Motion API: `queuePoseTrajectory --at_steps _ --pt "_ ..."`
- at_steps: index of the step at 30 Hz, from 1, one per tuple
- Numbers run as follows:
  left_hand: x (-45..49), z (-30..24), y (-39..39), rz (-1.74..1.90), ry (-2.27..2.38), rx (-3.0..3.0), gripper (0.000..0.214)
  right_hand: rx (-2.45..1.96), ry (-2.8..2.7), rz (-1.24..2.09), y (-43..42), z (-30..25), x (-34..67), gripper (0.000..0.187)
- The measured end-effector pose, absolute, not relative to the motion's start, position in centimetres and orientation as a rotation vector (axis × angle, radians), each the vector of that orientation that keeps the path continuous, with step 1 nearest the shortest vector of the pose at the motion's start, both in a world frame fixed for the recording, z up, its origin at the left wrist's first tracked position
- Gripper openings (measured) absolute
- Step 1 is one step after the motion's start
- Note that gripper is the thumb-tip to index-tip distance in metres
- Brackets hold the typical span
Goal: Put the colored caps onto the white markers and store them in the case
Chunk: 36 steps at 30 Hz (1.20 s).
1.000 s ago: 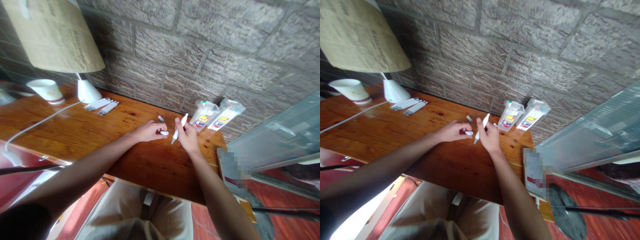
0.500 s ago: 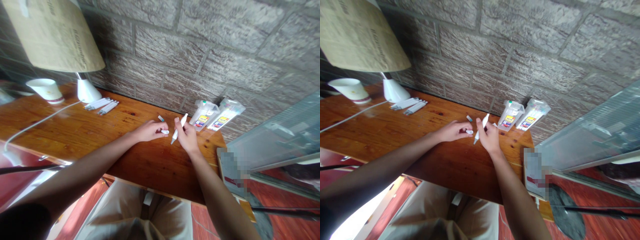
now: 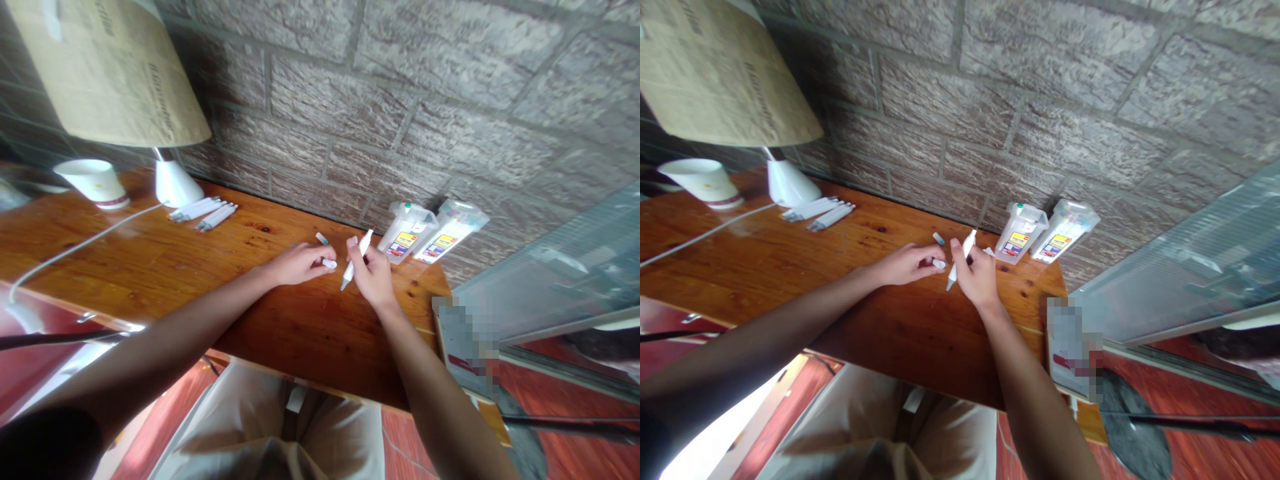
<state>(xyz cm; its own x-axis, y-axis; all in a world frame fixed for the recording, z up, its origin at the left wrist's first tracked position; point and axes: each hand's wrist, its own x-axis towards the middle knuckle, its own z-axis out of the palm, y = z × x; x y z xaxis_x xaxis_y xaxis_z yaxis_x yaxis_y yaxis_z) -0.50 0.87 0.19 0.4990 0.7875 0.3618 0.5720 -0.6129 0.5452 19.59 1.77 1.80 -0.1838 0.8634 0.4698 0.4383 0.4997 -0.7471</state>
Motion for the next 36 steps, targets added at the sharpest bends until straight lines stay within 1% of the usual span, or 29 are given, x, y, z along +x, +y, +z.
queuePoseTrajectory --at_steps 8,26,36 --pt "-0.52 -0.02 1.14 0.840 1.104 2.398 0.015 -1.068 -1.832 0.536 1.71 1.61 19.44 0.052" --pt "-0.46 -0.13 1.18 0.806 1.089 2.419 0.020 -1.035 -1.884 0.506 1.59 1.48 19.28 0.049" --pt "-0.48 -0.37 1.32 0.799 1.091 2.512 0.015 -1.006 -1.972 0.465 1.50 0.95 19.03 0.051"
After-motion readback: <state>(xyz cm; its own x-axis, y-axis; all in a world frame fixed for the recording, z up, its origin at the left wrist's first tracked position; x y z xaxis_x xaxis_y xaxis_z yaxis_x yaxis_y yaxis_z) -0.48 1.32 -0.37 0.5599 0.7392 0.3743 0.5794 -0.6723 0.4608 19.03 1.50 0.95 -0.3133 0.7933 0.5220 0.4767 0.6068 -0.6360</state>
